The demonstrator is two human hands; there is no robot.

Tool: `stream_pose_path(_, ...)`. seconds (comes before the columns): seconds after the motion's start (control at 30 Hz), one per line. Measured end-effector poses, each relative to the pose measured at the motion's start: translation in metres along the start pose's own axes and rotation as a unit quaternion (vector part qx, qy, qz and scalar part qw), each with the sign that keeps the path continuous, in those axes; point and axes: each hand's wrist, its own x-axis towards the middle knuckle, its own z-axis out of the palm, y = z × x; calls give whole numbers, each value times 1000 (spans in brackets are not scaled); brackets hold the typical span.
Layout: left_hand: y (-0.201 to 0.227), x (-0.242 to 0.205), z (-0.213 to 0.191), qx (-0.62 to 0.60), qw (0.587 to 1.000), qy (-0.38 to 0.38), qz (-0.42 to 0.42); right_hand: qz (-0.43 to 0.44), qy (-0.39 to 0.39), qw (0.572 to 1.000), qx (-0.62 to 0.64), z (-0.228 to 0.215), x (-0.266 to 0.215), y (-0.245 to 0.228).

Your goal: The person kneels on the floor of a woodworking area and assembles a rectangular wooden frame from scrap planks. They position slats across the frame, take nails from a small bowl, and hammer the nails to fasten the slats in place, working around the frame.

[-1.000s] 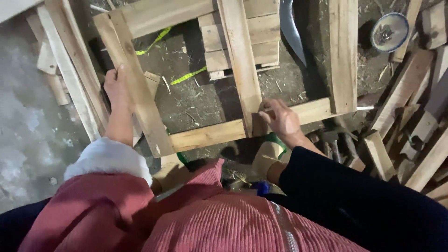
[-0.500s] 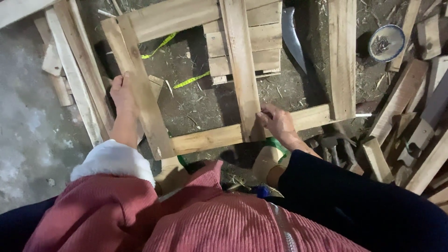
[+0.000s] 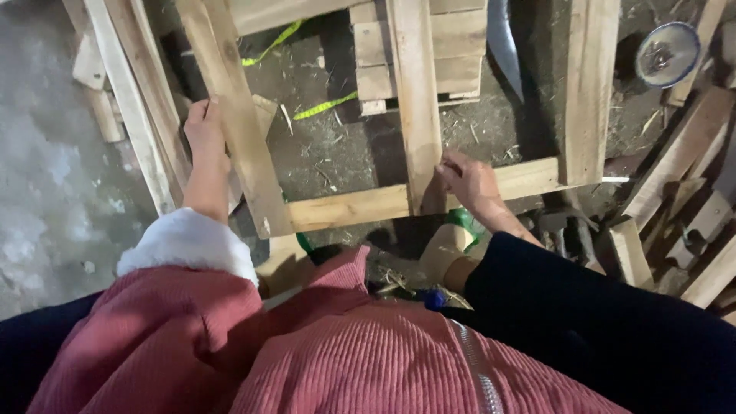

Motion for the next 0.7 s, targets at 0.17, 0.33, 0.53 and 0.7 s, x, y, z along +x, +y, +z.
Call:
stream_pose_path(0.17,12,-36,-16,34,998,27,-53,15,0,999,46,-3,-2,-5)
stream_pose_path(0.33,-10,-85,-28,-33,986,34,-159,-135,159,975,80,-15,-11,12)
stream_pose_path(0.53,121,-249,-3,12,979,-57,-195,-230,498,833,-76,-112,-7,96)
stream_pose_path(0.7,17,-203,-24,68,975,-63,-202,-168,399,901,1,-106,18,147)
